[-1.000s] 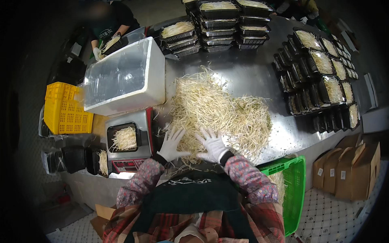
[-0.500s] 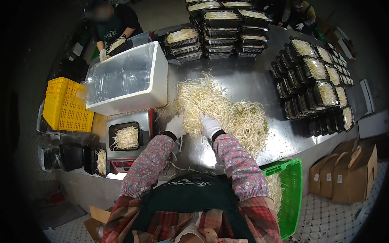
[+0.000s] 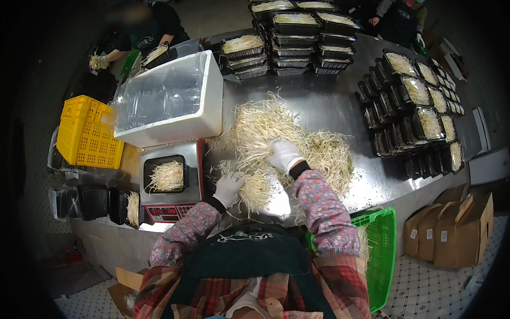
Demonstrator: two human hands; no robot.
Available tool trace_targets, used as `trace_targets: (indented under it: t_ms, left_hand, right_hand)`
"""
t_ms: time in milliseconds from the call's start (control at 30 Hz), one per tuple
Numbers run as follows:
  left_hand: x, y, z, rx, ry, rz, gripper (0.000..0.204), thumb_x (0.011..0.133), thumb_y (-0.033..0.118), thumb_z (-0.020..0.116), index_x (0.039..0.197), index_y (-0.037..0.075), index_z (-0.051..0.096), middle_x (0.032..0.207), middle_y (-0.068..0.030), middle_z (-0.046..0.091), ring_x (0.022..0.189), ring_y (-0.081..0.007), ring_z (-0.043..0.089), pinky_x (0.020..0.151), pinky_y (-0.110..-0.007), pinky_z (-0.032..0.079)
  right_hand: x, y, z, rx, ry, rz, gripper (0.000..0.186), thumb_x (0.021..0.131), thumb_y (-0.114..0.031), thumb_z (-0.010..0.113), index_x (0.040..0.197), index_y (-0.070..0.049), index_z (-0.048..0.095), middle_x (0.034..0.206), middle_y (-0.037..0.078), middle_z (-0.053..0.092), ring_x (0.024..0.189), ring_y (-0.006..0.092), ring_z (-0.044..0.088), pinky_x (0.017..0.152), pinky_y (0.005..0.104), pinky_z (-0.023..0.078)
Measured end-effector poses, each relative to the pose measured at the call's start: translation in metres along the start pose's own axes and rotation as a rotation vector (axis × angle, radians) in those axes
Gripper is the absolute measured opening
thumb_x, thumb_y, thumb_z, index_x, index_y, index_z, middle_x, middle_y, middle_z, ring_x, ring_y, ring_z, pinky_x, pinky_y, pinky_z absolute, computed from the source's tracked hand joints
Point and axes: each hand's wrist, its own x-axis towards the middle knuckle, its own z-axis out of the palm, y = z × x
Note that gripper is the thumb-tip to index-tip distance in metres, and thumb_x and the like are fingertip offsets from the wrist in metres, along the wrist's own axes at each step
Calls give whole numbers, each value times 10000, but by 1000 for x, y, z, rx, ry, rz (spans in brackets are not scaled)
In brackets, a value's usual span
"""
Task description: The person portions shredded food from a green basket into black trays on a digital scale, then stacks the filled trays on the table. The person repeatedly scoops, weighs, and stacks the trays in a continuous workflow.
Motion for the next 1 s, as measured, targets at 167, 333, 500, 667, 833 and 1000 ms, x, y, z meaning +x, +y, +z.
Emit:
trace_targets:
  t_ms: [167, 333, 500, 667, 833, 1000]
  left_hand:
    - [-25, 18, 25, -92, -96, -325, 946, 597, 248, 831, 1427, 140, 389, 1486, -107, 362, 1340, -329, 381, 968, -491, 428]
    - [4, 18, 2, 97, -317, -244, 1271, 518, 392, 909, 1528, 98, 197, 1595, -209, 120, 1462, -451, 128, 1066, -647, 306]
    - [70, -10, 6, -6, -483, -146, 1128, 607, 293, 836, 1525, 92, 212, 1486, -198, 302, 1352, -400, 332, 981, -544, 439]
    - [61, -27, 40, -166, -348, -214, 505, 765, 123, 621, 1249, 43, 502, 1095, -169, 570, 1040, -348, 577, 839, -432, 521]
    - [45, -21, 7, -106, -212, -87, 377, 756, 77, 613, 1127, 97, 547, 1041, -92, 591, 970, -310, 584, 761, -430, 505]
    - [19, 3, -10, -7, -135, -16, 568, 716, 76, 643, 1269, 128, 523, 1183, -37, 562, 1082, -246, 544, 844, -422, 450]
  right_hand:
    - [11, 28, 75, 115, 91, -240, 834, 765, -372, 750, 1455, -59, 402, 1384, 226, 497, 1269, 367, 494, 1074, 390, 399]
    - [-31, 33, 84, -118, 27, -64, 1285, 590, -486, 873, 1555, -68, 135, 1582, 225, 209, 1459, 390, 226, 1163, 491, 267]
    - [-11, 26, 109, -208, 22, -28, 859, 726, -237, 744, 1444, 6, 339, 1306, 221, 528, 1187, 378, 538, 967, 442, 471]
    - [7, 59, 135, -94, 238, -203, 217, 794, -87, 561, 1002, -36, 597, 880, 202, 674, 846, 381, 670, 731, 473, 546]
    - [-15, 131, 89, -14, 378, -198, 257, 904, -179, 550, 1110, -44, 623, 973, 209, 670, 934, 395, 639, 867, 453, 521]
    - [-22, 47, 39, 272, 411, -202, 240, 940, -210, 566, 1079, -17, 592, 1070, 211, 623, 996, 390, 599, 871, 444, 490]
